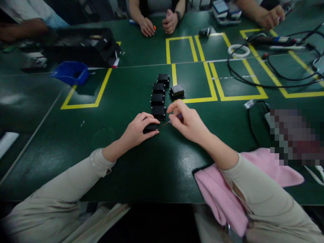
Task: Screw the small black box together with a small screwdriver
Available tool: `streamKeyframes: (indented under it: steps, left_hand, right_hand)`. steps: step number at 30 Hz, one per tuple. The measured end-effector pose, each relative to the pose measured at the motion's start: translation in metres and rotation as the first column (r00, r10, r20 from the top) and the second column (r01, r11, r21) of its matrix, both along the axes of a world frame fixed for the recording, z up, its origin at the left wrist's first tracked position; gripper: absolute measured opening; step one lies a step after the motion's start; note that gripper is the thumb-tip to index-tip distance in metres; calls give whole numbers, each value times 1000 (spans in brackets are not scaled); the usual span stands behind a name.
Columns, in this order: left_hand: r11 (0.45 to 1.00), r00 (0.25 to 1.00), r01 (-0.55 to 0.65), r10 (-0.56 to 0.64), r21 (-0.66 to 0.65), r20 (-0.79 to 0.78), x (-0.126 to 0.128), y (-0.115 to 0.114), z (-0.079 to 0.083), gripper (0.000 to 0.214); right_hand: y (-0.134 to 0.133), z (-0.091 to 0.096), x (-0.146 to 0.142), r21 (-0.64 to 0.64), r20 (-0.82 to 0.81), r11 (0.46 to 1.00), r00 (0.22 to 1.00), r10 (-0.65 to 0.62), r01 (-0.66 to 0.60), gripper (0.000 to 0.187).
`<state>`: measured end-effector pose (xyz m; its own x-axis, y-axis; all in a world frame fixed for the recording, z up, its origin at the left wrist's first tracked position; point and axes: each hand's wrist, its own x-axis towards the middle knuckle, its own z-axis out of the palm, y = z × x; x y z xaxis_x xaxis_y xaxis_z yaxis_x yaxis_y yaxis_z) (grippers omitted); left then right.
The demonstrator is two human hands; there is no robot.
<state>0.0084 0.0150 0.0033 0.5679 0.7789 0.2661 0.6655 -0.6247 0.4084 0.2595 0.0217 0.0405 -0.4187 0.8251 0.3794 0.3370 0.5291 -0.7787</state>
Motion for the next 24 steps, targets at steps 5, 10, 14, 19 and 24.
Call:
streamKeyframes:
  steps: [5, 10, 14, 19, 24]
  left_hand:
    - [1000, 1000, 5, -5, 0, 5, 0, 0, -1, 29]
    - [1000, 1000, 9, -9, 7, 6, -1, 0, -2, 29]
    - [1000, 1000, 8, -8, 9, 3, 0, 0, -1, 30]
    - [1000, 1000, 4, -4, 4, 4, 0, 0, -1, 28]
    - [1000, 1000, 4, -4, 5, 12, 0, 0, -1, 28]
  right_hand:
    - [1, -1, 0, -19, 6, 1000, 1000, -8, 8, 7]
    - [1, -1, 0, -5, 1, 1000, 1000, -18, 18, 13]
    - [1, 0, 0, -34, 3, 999, 1000, -4, 4, 7]
    - [1, 0, 0, -61, -17, 998, 1000, -6, 5, 6]
    - [2, 0, 1, -18, -16, 1000, 1000, 2, -2, 8]
